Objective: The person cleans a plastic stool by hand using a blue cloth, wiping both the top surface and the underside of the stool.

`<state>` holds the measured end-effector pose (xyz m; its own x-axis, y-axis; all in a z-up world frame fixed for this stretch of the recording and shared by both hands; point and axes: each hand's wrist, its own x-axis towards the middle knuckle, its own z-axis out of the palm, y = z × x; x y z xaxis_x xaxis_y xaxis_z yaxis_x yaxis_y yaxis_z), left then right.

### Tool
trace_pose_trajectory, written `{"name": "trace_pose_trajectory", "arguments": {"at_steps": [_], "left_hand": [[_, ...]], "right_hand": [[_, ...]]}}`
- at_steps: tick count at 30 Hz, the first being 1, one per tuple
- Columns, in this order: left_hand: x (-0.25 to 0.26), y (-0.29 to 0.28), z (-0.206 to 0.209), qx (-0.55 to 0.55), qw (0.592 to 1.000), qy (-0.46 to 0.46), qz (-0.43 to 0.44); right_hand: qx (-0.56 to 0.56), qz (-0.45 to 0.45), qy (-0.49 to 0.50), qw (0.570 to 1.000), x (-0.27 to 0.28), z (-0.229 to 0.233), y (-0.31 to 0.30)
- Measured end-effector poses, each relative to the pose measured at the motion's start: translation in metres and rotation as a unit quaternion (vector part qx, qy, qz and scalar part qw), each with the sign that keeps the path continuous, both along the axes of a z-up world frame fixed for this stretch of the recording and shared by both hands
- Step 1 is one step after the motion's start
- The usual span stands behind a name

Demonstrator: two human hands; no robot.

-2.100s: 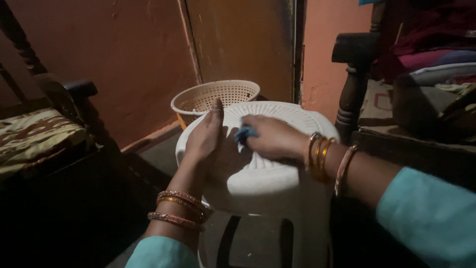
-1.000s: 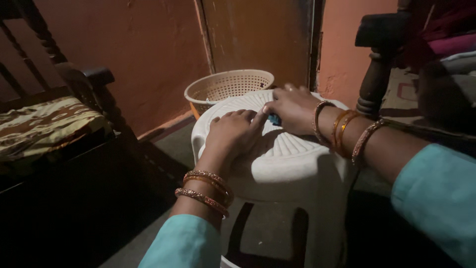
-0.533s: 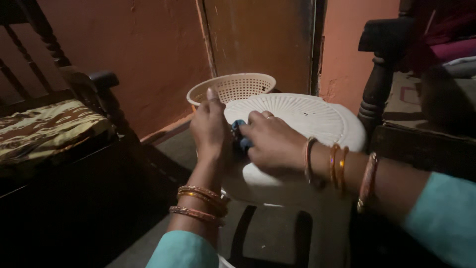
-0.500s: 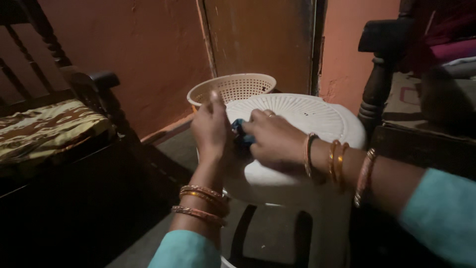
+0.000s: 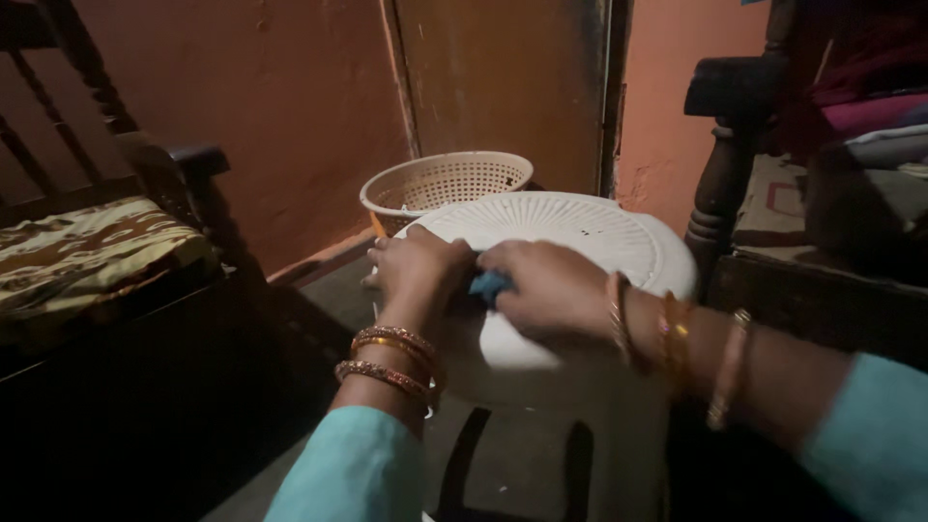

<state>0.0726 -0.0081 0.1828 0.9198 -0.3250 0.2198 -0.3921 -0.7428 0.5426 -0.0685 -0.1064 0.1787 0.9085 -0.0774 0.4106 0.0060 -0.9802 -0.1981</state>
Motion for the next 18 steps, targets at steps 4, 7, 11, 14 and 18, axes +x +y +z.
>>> {"name": "trace_pose_trajectory", "arguments": {"at_steps": [4,7,11,14,18], "left_hand": [[-0.002,0.005,-0.003,0.052,0.998,-0.018,-0.014],[0.000,0.005,0.001,0.104,0.994,-0.020,-0.013],[0.008,0.013,-0.001,0.093,0.994,-0.063,-0.012],[0.030,0.022,-0.002,0.057,0.997,-0.039,-0.036],[0.066,0.020,-0.027,-0.214,0.952,0.147,-0.161]], "right_hand": [[0.000,0.135,-0.069,0.988,-0.018,0.002,-0.003],[0.114,-0.083,0.087,0.986,-0.022,0.017,-0.014],[0.045,-0.160,0.048,0.985,-0.020,0.021,-0.055],[0.041,-0.172,0.030,0.984,-0.024,0.010,-0.071],[0.037,-0.114,0.015,0.993,-0.033,-0.003,-0.040]]}}
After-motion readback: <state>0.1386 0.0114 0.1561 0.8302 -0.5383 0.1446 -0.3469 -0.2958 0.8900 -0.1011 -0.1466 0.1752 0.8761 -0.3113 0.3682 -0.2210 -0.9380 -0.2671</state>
